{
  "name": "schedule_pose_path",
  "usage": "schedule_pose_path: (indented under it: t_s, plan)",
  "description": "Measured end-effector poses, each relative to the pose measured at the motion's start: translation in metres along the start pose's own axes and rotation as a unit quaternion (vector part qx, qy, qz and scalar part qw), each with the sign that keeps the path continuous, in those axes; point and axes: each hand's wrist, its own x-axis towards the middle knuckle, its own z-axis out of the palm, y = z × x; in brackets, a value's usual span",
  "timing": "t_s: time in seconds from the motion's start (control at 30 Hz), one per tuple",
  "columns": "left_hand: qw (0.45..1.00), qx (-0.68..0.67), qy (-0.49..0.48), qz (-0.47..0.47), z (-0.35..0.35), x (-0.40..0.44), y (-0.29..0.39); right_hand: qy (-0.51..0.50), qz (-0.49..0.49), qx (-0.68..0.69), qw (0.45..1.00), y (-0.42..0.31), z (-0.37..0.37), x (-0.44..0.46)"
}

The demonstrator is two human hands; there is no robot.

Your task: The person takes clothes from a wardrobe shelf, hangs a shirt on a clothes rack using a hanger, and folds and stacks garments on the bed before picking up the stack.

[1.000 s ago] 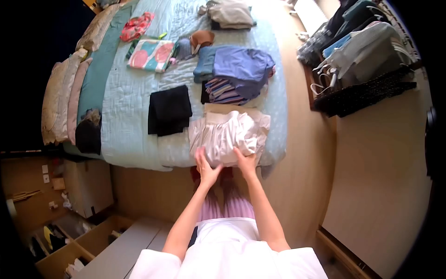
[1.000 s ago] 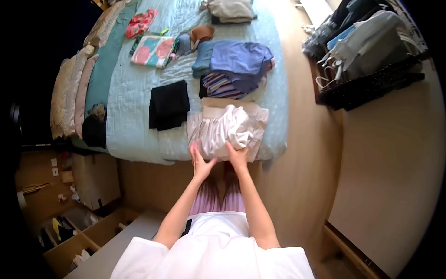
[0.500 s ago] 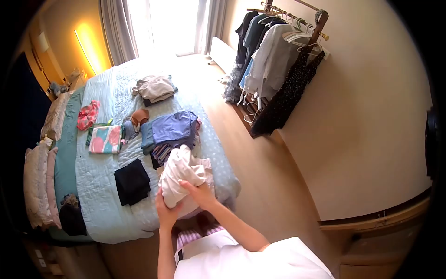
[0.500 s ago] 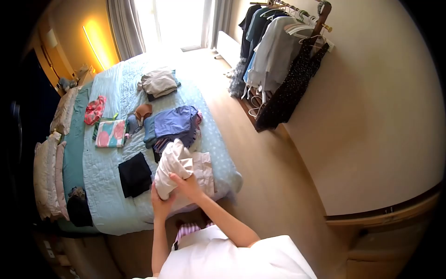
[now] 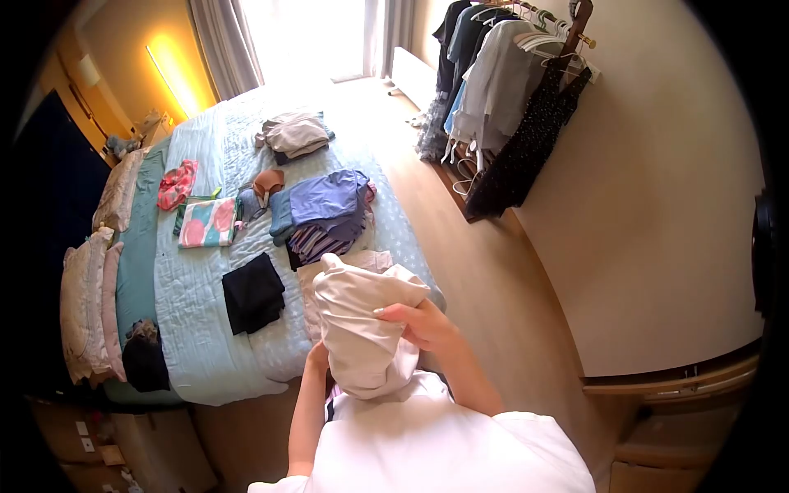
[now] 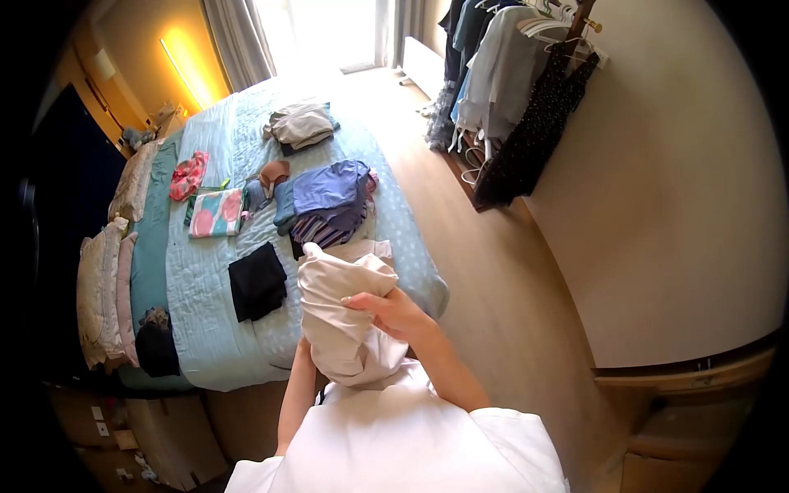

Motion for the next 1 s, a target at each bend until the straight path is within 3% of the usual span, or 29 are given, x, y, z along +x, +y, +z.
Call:
schedule_pose_path:
  t_s: [0.1, 0.17, 0.3, 0.47, 0.53, 0.57, 0.63, 0.7, 0.77, 0.8, 0.83, 0.87, 0.9, 0.93, 1.0]
  plan:
    - [0.999, -0.042, -0.012, -0.015, -0.008, -0.019, -0.001, -0.018, 0.015, 0.033, 0.999, -0.007, -0.021, 0.008]
    - [0.998, -0.055, -0.009, -0.005, -0.015, -0.033, 0.005, 0.052, -0.013, 0.063, 0.997, -0.014, -0.029, 0.008]
    - [0.999, -0.038, 0.008, 0.038, -0.034, -0.060, 0.029, 0.095, 0.009, 0.016, 0.995, 0.000, -0.074, 0.009]
    - [0.989, -0.085, 0.067, 0.097, -0.007, -0.100, 0.062, 0.042, 0.056, 0.027, 0.997, 0.048, -0.116, 0.003]
    - [0.987, 0.035, 0.108, 0.111, 0.003, -0.111, 0.067, 0.104, 0.061, -0.045, 0.992, 0.058, -0.125, -0.003]
    - [0.987, 0.034, 0.110, 0.110, 0.007, -0.113, 0.067, 0.102, 0.054, -0.055, 0.992, 0.062, -0.130, -0.004]
    - [0.972, 0.200, 0.039, 0.115, 0.015, -0.114, 0.069, 0.110, 0.059, -0.079, 0.989, 0.057, -0.127, -0.009]
    - [0.973, 0.196, 0.021, 0.123, 0.029, -0.117, 0.073, 0.116, 0.064, -0.102, 0.986, 0.048, -0.126, -0.013]
    - [0.972, 0.196, 0.009, 0.130, 0.048, -0.118, 0.078, 0.104, 0.171, -0.248, 0.948, 0.030, -0.131, -0.010]
    - [0.943, 0.279, 0.051, 0.171, 0.061, -0.120, 0.079, 0.097, 0.178, -0.243, 0.948, 0.029, -0.131, -0.010]
    - [0.904, 0.361, 0.096, 0.206, 0.074, -0.124, 0.081, 0.121, 0.035, -0.425, 0.896, 0.031, -0.130, -0.011]
    - [0.851, 0.461, 0.082, 0.238, 0.090, -0.129, 0.086, 0.134, -0.112, -0.580, 0.796, 0.034, -0.125, -0.011]
    - [0.786, 0.556, 0.065, 0.263, 0.102, -0.131, 0.090, 0.049, -0.139, -0.569, 0.809, 0.024, -0.105, -0.013]
    - [0.787, 0.559, 0.080, 0.250, 0.108, -0.131, 0.086, -0.036, -0.166, -0.551, 0.817, 0.012, -0.083, -0.015]
    - [0.703, 0.629, -0.019, 0.331, 0.115, -0.129, 0.076, -0.183, -0.123, -0.381, 0.898, 0.017, -0.049, -0.013]
